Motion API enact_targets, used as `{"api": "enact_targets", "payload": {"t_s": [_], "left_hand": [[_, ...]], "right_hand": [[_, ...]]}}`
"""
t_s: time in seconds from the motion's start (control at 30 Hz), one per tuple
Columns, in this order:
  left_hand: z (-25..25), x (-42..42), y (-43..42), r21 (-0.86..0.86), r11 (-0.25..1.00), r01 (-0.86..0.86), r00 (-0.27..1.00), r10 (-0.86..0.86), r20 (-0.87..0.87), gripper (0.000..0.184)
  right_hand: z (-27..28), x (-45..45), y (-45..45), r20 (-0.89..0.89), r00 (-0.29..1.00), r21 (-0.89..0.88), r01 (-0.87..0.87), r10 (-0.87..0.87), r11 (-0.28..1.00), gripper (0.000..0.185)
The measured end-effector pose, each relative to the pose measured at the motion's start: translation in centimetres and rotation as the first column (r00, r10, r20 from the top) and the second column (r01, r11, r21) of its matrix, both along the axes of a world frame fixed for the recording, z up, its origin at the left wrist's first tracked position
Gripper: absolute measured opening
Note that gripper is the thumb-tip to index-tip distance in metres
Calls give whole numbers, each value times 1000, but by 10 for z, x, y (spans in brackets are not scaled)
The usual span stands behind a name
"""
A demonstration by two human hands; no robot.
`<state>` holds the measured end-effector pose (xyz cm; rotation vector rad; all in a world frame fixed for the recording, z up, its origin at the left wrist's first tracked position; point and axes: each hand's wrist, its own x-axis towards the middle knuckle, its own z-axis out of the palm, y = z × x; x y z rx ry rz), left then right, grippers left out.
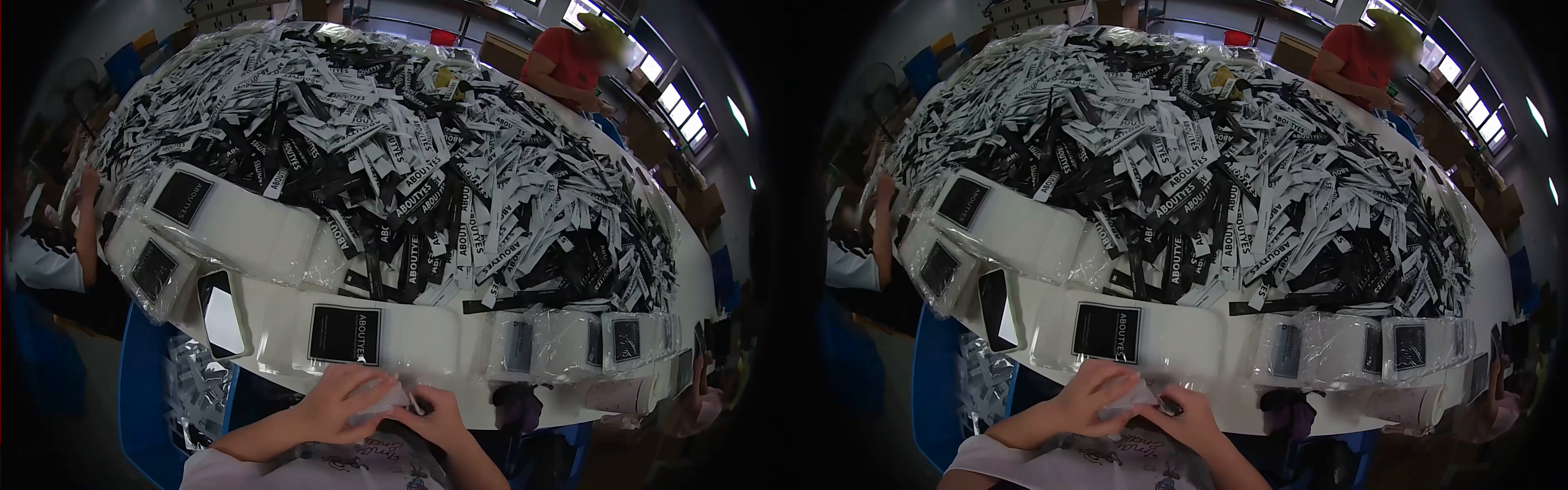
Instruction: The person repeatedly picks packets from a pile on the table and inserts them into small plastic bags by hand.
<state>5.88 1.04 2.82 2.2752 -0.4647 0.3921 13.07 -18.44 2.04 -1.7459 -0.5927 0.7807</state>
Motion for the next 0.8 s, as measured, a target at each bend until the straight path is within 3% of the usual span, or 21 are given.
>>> {"api": "enact_targets", "payload": {"t_s": [0.07,0.1,0.13,0.17,0.2,0.27,0.33,0.37,0.4,0.47,0.53,0.6,0.63,0.67,0.73,0.77,0.8], "left_hand": [[0,-1,-1,-6,997,-73,997,73,24,70],[0,-3,-3,-13,989,-144,989,145,40,74],[0,-3,-5,-15,989,-147,989,147,32,74],[-1,-1,-8,11,983,-184,983,184,21,79],[-2,1,-12,37,975,-219,976,219,13,84],[-6,2,-26,-3,971,-237,969,237,77,86],[-11,5,-26,-41,967,-250,956,254,147,89],[-13,7,-22,-13,973,-231,968,231,101,88],[-15,8,-20,13,976,-215,975,215,52,88],[-13,4,-22,-73,978,-196,977,201,68,87],[-10,3,-20,-158,973,-167,979,183,91,87],[-6,7,-15,-95,984,-150,987,156,49,87],[-5,6,-13,-94,984,-150,986,156,54,87],[-4,4,-11,-94,984,-154,987,157,33,88],[-6,3,-12,-94,985,-146,989,148,11,88],[-9,4,-13,-34,991,-133,991,133,-9,92],[-10,5,-14,25,993,-119,992,120,-28,95]], "right_hand": [[11,6,-2,260,954,116,120,-147,986,23],[11,7,-2,-46,967,567,232,-250,790,19],[13,7,1,-363,912,824,409,-189,392,15],[22,6,1,-357,890,861,431,-284,268,22],[34,2,9,-359,889,859,434,-284,272,22],[49,-7,26,-257,877,786,434,-407,440,19],[37,-4,22,59,989,506,86,-134,858,25],[40,6,15,180,983,434,-107,30,895,35],[45,9,19,182,982,432,-115,39,894,35],[52,5,27,303,948,269,12,-97,963,39],[39,-4,27,288,945,241,84,-154,967,49],[26,-8,21,480,786,431,175,-389,885,67],[32,-1,17,739,561,363,136,-374,922,59],[33,1,14,740,557,366,138,-378,920,59],[34,2,9,718,696,31,8,-28,999,37],[37,0,14,619,782,37,62,-72,997,23],[33,0,12,620,781,37,69,-78,997,23]]}}
